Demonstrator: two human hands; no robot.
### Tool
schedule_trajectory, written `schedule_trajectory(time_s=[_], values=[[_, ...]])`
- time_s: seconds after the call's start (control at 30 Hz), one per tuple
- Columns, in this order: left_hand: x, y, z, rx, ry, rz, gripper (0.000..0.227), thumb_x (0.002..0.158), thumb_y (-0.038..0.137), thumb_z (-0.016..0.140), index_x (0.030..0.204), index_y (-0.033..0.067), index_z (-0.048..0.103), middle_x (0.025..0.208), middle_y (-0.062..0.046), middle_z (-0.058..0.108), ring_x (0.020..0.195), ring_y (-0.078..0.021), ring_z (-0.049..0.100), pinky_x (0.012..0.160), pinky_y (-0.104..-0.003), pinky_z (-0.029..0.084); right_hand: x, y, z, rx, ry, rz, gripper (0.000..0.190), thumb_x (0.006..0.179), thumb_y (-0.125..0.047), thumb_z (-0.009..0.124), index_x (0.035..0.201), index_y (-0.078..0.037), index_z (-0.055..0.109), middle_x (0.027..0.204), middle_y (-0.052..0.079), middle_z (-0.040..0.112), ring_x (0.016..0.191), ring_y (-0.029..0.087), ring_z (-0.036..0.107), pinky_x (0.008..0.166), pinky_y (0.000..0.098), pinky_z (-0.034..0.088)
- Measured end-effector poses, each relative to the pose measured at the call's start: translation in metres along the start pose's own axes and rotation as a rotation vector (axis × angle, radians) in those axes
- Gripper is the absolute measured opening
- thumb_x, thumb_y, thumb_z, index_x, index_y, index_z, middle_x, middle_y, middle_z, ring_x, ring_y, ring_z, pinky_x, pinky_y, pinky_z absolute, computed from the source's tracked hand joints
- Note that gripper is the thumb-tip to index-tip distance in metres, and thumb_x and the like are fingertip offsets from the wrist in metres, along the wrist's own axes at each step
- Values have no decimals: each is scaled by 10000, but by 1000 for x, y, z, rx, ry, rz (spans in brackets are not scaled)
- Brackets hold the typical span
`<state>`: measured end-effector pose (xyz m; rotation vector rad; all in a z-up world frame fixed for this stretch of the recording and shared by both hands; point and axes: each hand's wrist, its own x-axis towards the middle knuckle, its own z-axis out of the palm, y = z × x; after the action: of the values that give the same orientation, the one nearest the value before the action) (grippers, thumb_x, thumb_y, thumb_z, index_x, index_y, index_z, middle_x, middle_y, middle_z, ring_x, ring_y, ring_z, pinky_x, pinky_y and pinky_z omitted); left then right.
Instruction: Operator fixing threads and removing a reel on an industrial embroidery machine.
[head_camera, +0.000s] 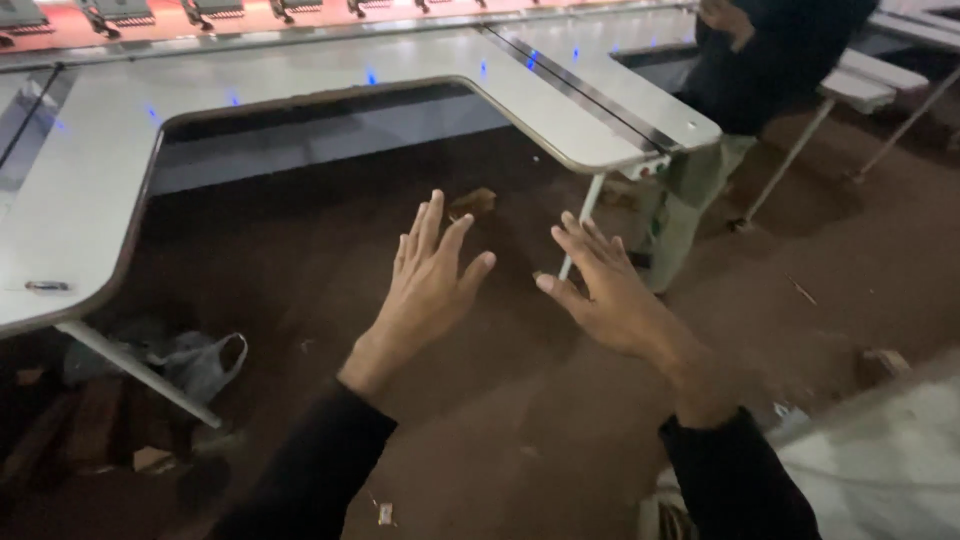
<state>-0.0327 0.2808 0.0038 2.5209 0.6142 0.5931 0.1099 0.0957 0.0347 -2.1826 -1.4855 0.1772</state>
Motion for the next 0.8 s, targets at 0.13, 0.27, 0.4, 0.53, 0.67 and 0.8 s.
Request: schedule_trajectory(time_s=[0.13,0.27,0.4,0.53,0.67,0.8], values=[[34,-27,-7,-1,-12,-30,683,1048,546,443,1559,96,390,1701,-212,68,1580,-381,88,1236,-628,143,62,26,22,-76,-5,21,823,1015,-667,390,1600,-90,332,1704,164,208,1586,361,108,1261,585,22],[79,-53,-6,24,-16,-63,677,1042,527,458,1566,106,374,1704,-205,53,1584,-374,80,1242,-624,139,123,45,26,-79,-34,-2,797,1017,-642,403,1610,-118,316,1714,143,184,1587,359,86,1258,598,11],[128,-77,2,23,-13,-91,686,1045,536,426,1583,120,338,1706,-204,26,1587,-365,62,1242,-624,114,183,69,26,-168,-46,-12,782,1024,-631,396,1608,-115,325,1719,144,182,1591,357,92,1256,601,15],[184,-93,2,10,15,-116,667,1050,491,442,1583,104,331,1704,-225,16,1587,-377,51,1236,-632,87,242,82,11,-190,-33,57,729,1034,-574,417,1610,-138,321,1720,119,193,1603,295,95,1273,565,24],[241,-108,-1,43,22,-162,683,1033,449,503,1594,113,307,1709,-224,-33,1587,-383,26,1235,-655,78,314,105,7,-171,-46,2,761,1026,-590,419,1621,-130,300,1717,123,201,1602,297,91,1271,551,-4],[285,-121,3,43,45,-187,688,1021,414,541,1600,132,301,1709,-221,-35,1586,-386,15,1224,-671,75,362,114,-2,-194,-37,-24,778,1029,-554,449,1631,-104,249,1688,150,266,1589,298,150,1274,543,22]])
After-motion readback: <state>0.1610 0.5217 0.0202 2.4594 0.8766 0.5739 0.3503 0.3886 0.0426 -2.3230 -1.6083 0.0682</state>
